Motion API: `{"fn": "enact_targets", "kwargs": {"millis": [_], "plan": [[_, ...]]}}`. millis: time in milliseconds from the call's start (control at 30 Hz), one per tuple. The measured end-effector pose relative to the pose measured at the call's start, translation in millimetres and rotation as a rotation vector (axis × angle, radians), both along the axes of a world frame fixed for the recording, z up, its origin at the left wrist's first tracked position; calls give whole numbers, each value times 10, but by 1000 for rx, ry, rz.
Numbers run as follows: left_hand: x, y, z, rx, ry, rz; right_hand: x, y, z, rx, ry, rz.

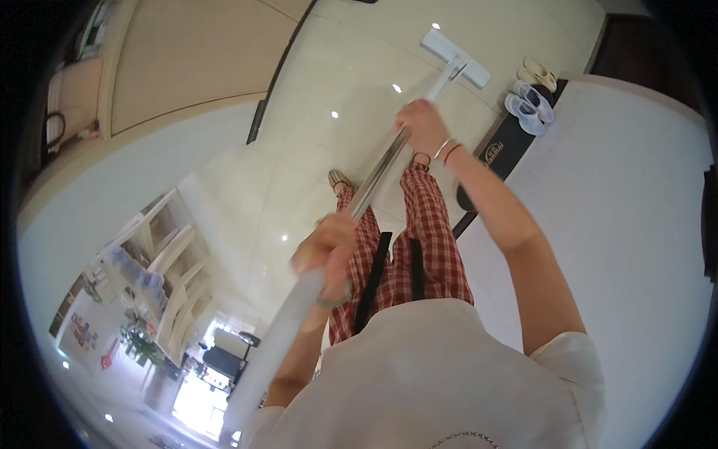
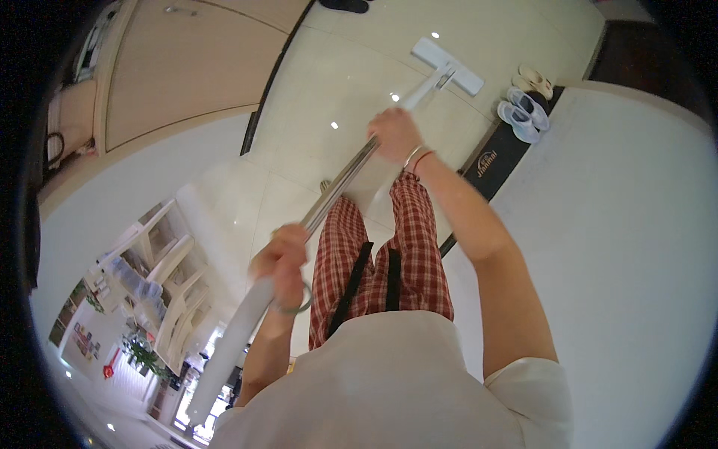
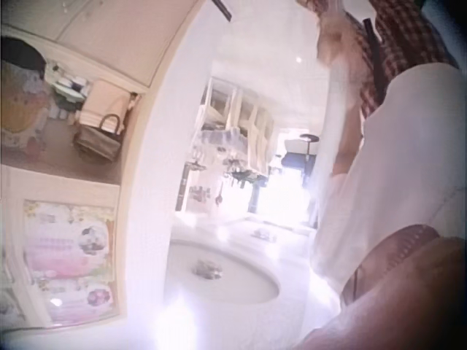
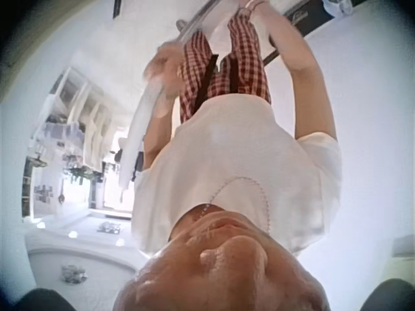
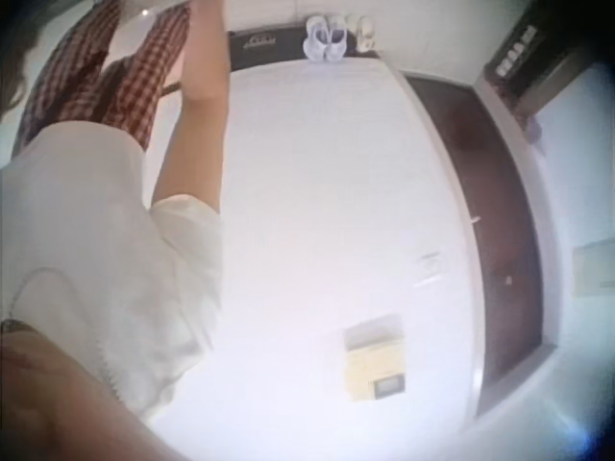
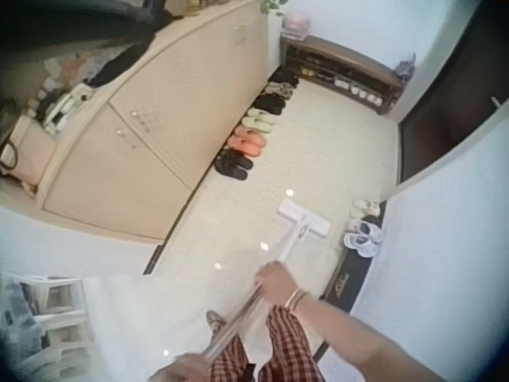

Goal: The person mops a tiled floor in a home entryway using a flat mop. They move the mop back and forth across the surface, navigating around a shoe rack and a skateboard. The person briefly pauses to press a wall switch before resuming the mopping task.

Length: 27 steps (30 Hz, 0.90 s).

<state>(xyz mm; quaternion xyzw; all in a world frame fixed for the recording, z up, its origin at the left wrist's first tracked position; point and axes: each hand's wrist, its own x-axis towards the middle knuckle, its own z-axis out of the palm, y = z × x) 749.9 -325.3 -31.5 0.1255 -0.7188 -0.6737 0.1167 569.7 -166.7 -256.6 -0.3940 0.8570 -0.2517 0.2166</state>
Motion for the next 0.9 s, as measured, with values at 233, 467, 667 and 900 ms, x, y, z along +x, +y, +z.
{"fn": "enact_targets", "kwargs": {"millis": [233, 467, 667, 900], "plan": [[-274, 592, -505, 168, 277, -154, -217, 756, -335, -3, -30, -244], [818, -182, 10, 152, 58, -276, 1335, 182, -93, -92, 6, -407], [1533, -1060, 644, -70, -75, -367, 2471, -707, 196, -115, -116, -427], [2155, -1845, 1404, -103, -121, -224, 3316, -2077, 704, -381, -149, -444]]}}
